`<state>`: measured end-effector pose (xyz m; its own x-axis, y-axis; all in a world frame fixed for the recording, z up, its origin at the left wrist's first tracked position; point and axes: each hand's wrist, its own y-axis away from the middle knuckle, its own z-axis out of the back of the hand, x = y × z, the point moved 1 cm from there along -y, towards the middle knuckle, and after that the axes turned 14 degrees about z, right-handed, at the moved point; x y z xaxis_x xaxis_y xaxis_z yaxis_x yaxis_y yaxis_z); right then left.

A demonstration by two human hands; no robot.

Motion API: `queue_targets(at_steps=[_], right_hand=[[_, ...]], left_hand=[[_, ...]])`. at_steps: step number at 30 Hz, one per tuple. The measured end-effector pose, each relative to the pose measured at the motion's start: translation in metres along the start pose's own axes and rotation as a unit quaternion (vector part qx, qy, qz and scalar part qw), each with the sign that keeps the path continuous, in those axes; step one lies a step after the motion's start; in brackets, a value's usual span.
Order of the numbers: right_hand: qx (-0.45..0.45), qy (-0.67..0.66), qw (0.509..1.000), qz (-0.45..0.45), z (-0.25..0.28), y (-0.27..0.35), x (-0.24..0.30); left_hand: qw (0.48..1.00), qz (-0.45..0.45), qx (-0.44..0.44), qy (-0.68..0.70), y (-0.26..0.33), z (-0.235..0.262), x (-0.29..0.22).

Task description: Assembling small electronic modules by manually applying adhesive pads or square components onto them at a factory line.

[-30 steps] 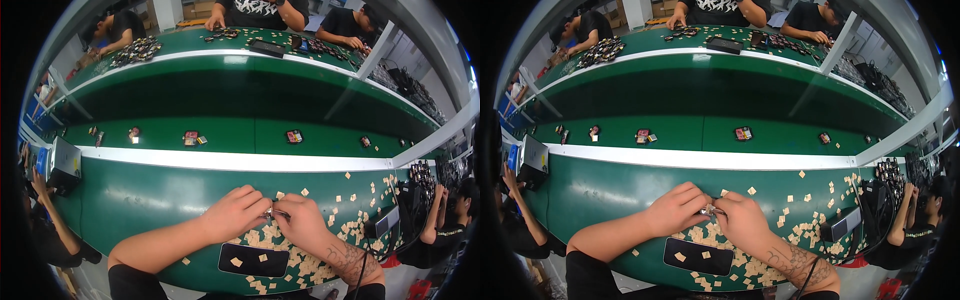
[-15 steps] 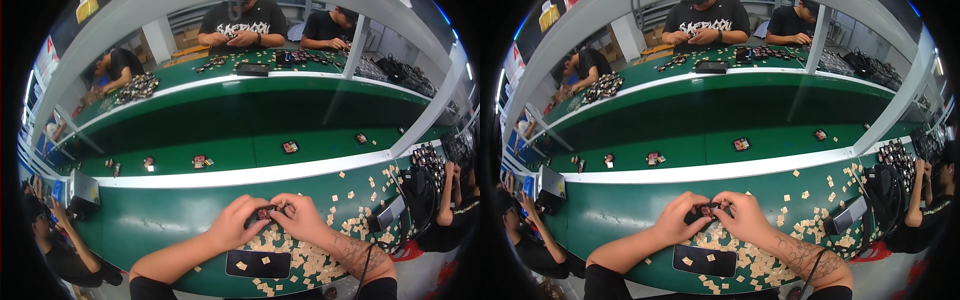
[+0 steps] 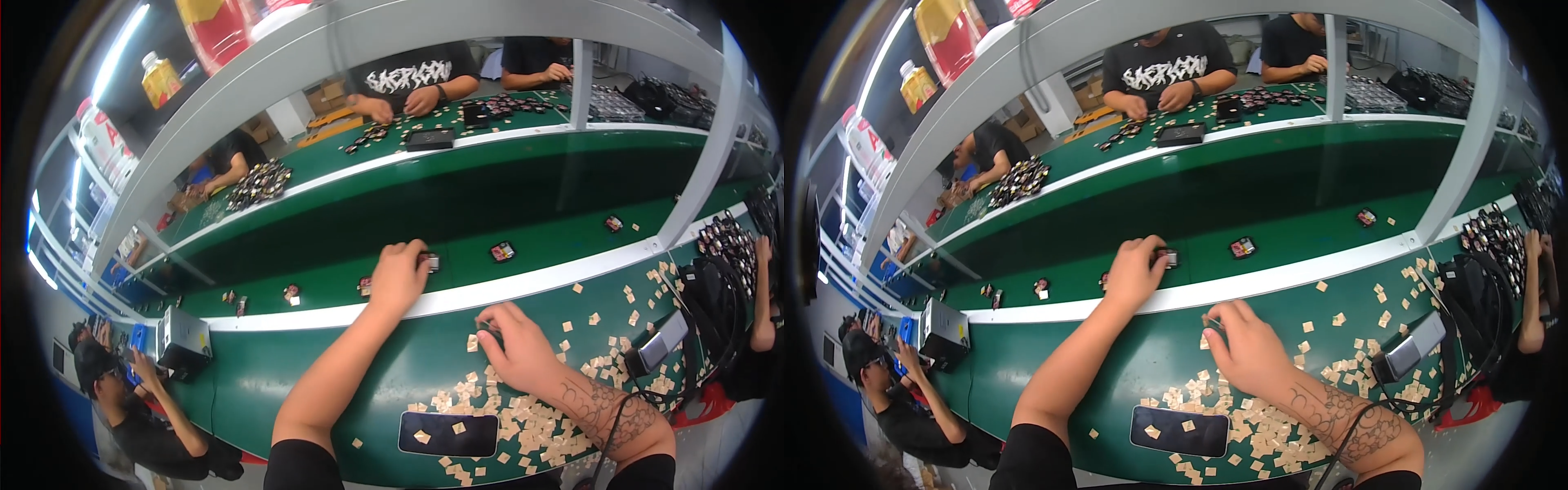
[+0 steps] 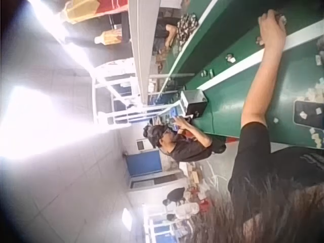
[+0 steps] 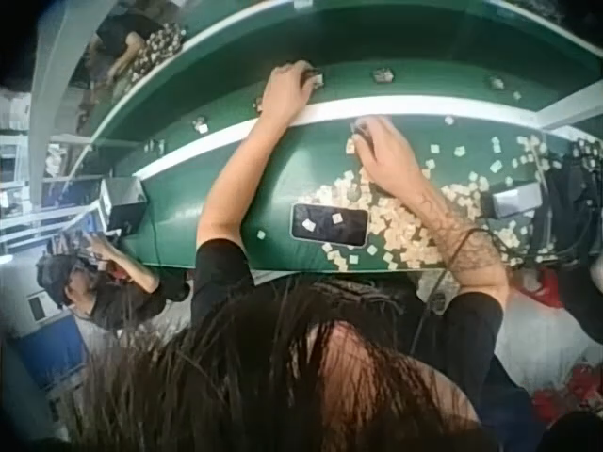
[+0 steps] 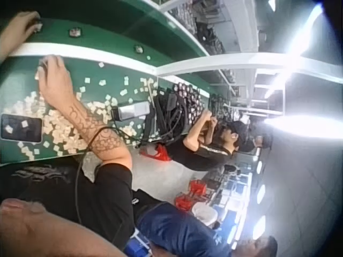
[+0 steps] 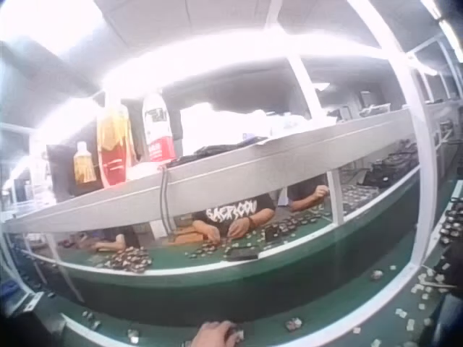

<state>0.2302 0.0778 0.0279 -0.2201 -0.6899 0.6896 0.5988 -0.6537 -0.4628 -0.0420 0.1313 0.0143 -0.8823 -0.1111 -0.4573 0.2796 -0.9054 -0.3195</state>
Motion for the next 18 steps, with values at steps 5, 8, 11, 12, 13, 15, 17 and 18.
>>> queue_targets(at_steps=[5,8,11,12,13,15,17,18], right_hand=[[0.005,-0.038,0.998,0.048,-0.004,0.003,-0.014],[0.074,-0.031,0.996,0.038,0.002,-0.004,-0.011],[0.134,-0.021,0.991,0.006,-0.001,-0.005,-0.010],[0.122,-0.026,0.992,0.006,-0.003,-0.004,-0.009],[0.127,-0.023,0.992,0.003,-0.007,-0.002,-0.010],[0.042,-0.055,0.997,0.039,-0.008,0.001,-0.019],[0.044,-0.057,0.996,0.051,-0.004,0.000,-0.020],[0.037,-0.068,0.995,0.065,-0.003,0.000,-0.020]], left_hand=[[0.997,0.005,0.070,-0.026,0.014,0.030,0.030],[0.983,0.059,0.168,0.034,0.025,0.062,0.058],[0.986,0.060,0.155,0.028,0.031,0.063,0.067],[0.985,0.061,0.157,0.033,0.033,0.063,0.064],[0.989,0.055,0.135,0.026,0.033,0.064,0.061],[0.993,0.030,0.097,0.052,0.043,0.056,0.047],[0.989,0.004,0.129,0.077,0.063,0.049,0.017],[0.982,-0.027,0.162,0.090,0.073,0.047,0.001]])
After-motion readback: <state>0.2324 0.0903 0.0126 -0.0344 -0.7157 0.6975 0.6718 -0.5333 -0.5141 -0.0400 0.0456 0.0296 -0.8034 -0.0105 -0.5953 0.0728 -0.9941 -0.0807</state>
